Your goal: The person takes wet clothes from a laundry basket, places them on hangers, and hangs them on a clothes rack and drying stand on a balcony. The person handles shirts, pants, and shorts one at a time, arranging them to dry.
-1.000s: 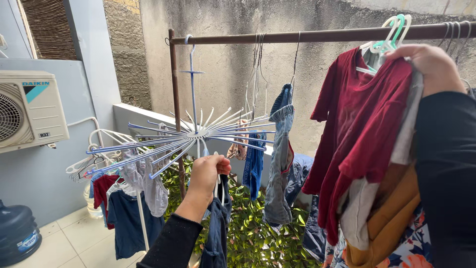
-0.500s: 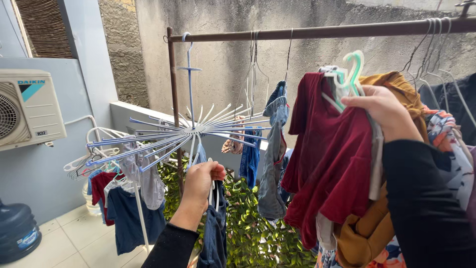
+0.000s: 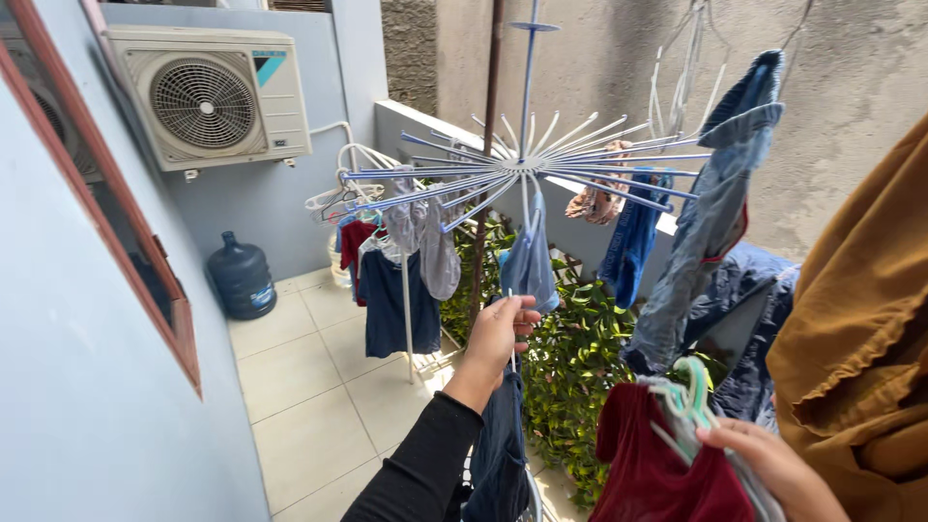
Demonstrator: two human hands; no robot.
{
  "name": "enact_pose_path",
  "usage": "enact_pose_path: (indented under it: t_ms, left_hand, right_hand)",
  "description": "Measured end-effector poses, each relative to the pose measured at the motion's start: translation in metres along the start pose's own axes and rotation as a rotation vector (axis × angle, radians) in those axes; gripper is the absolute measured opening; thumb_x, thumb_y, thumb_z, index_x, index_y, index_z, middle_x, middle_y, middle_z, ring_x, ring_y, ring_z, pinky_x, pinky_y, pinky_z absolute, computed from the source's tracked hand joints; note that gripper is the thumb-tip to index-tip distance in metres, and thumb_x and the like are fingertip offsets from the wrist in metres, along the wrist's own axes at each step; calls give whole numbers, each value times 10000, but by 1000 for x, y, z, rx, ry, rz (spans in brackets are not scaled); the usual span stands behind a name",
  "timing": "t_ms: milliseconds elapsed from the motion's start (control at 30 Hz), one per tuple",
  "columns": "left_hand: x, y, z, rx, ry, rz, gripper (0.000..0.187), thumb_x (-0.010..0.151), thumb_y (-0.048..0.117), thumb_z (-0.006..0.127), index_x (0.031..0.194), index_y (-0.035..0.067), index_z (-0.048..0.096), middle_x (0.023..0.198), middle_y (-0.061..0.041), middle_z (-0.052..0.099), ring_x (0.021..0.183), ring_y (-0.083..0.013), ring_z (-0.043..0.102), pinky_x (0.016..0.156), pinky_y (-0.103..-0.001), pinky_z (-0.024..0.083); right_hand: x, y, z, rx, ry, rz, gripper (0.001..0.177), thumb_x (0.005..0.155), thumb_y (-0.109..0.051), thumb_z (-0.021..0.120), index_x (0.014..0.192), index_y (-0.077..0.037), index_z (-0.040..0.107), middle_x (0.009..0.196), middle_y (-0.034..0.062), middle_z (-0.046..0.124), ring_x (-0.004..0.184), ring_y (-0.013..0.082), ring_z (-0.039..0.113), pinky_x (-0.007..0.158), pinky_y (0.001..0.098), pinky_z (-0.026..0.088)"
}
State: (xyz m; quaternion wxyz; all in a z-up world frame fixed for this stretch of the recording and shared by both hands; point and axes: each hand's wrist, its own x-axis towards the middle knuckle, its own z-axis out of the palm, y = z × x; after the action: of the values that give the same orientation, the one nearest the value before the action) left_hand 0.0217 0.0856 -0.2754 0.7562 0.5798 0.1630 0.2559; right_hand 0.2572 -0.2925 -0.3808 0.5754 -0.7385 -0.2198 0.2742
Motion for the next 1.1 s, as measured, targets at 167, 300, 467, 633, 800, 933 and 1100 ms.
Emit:
enact_pose_path:
  t_ms: [167, 300, 467, 633, 800, 933, 1100]
  left_hand:
    - [3, -38, -49, 58, 65, 131, 371, 1068, 285, 503, 999, -4, 725, 818, -26, 672, 766, -115, 588, 727, -272, 494]
    - [7, -35, -103, 94, 118, 111, 379, 1063, 284, 506, 980, -20, 716, 757, -26, 656, 708, -112, 579, 690, -269, 492]
    - [30, 0, -166, 123, 119, 192, 384, 1057, 282, 519, 1004, -31, 735, 805, -52, 703, 750, -115, 626, 708, -263, 510]
    - [70, 27, -227, 91, 138, 209, 390, 1041, 282, 542, 992, -44, 751, 881, -78, 748, 809, -143, 703, 758, -277, 560]
    - [113, 40, -270, 40, 133, 235, 386, 1040, 276, 569, 1008, -56, 763, 868, -68, 755, 790, -119, 683, 748, -266, 538]
    - [141, 52, -314, 137, 168, 239, 274, 990, 219, 662, 998, -44, 739, 861, -66, 733, 757, -113, 644, 687, -289, 528]
    - [183, 61, -387, 171, 251, 195, 251, 988, 194, 633, 975, -38, 729, 902, -75, 729, 790, -132, 651, 723, -315, 543]
  right_hand:
    - [2, 18, 117, 28, -334, 88, 392, 865, -211, 746, 1138, 70, 745, 1020, 99, 798, 938, 159, 666, 926, 316, 464]
    - [14, -43, 212, 80, -483, 0, 384, 867, -228, 709, 1122, 52, 769, 992, 61, 797, 922, 126, 676, 919, 293, 478]
    - [55, -107, 326, 187, -569, -89, 301, 905, -195, 696, 1093, 32, 754, 962, 9, 752, 880, 83, 628, 875, 267, 463]
    - [114, -154, 427, 308, -516, -178, 262, 918, -156, 710, 1093, 38, 731, 967, 21, 745, 868, 74, 619, 837, 244, 466]
    - [174, -192, 508, 353, -530, -215, 245, 910, -125, 698, 1090, 39, 720, 957, 18, 741, 867, 81, 629, 819, 251, 492]
    - [216, -208, 567, 294, -551, -269, 233, 921, -142, 694, 1081, 27, 706, 957, 15, 733, 882, 65, 636, 833, 237, 495]
    - [267, -217, 645, 53, -503, -346, 231, 859, -145, 764, 1004, 25, 706, 851, 26, 691, 748, 81, 576, 699, 266, 450]
